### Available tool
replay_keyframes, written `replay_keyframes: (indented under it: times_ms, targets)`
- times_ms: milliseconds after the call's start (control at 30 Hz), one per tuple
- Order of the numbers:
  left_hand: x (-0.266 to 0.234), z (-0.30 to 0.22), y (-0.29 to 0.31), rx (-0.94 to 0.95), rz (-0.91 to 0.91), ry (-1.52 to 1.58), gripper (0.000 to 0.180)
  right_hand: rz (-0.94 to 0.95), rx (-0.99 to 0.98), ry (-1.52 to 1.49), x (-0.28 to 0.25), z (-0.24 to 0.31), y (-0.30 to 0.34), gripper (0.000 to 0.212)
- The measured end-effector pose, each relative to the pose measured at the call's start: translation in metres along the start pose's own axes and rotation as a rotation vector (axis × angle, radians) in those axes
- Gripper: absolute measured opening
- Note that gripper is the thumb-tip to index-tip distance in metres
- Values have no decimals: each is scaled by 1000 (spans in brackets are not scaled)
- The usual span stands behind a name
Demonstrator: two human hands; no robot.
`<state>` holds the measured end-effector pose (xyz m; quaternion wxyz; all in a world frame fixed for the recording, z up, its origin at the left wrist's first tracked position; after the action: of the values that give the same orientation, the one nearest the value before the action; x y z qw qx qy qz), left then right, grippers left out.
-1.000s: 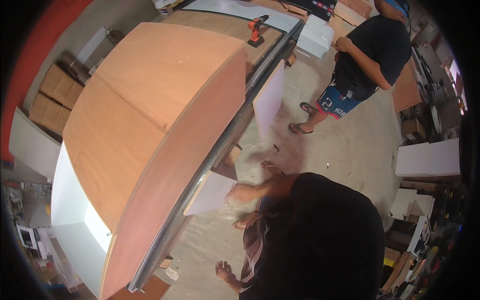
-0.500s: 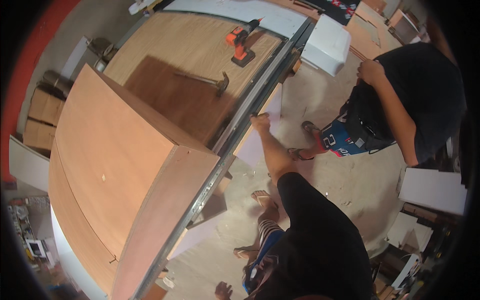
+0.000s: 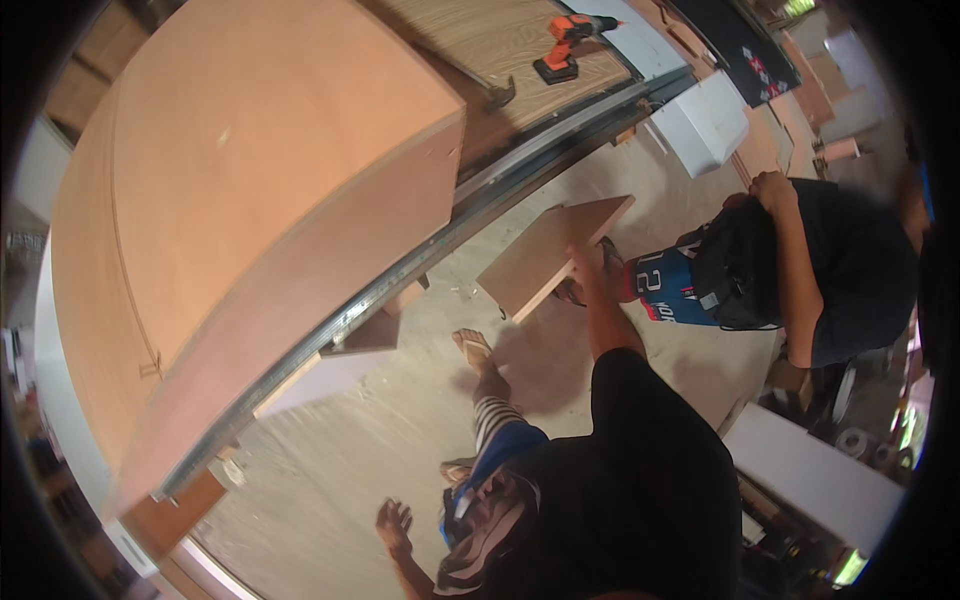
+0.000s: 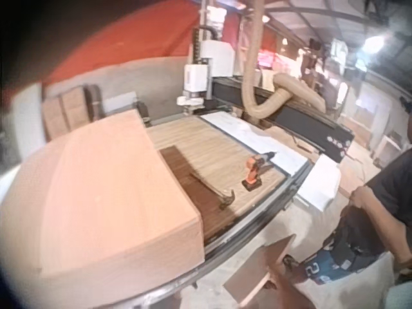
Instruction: The person moves and aligns plywood panels on a cabinet carcass. They handle different-sized boards, placing them on the white unit and moving them by hand to check the fit.
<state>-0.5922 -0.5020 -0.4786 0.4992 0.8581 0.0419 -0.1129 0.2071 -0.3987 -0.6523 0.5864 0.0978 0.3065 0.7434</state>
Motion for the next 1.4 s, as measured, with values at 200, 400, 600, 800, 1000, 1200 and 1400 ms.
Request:
replay_keyframes:
  times_ms: [200,400,600,800,1000,1200,1400]
  targets:
    - [26,56,-40,55,251,483,65,181,-566,742,-34,-77,125,34]
    - [93,165,-94,-298,659,584,47,502,-485,280,-82,-38,397,19]
    - [115,289,-15,-658,783,954,81,671,-668,1094,-61,-54,671,21]
    - [43,318,29,-335,577,1537,79,1365,-623,1280,-41,-130,814,31]
    - [-99,304,27,188,53,1975,86,1902,-875,1297,-73,-141,898,25]
    - [-298,235,70,440,-600,2068,92,1881,-847,615,-79,-110,913,42]
    - [-416,158,186,682,-852,1961,91,1722,-442,-379,36,-54,932,59]
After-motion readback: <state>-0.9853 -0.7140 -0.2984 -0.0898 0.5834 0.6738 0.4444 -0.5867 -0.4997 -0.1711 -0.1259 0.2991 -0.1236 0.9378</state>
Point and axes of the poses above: each hand's wrist, its own y-axis away from the middle knuckle, its own x-axis out of the palm, z = x × y, the point moved 5 cm from there along -y, towards the middle knuckle
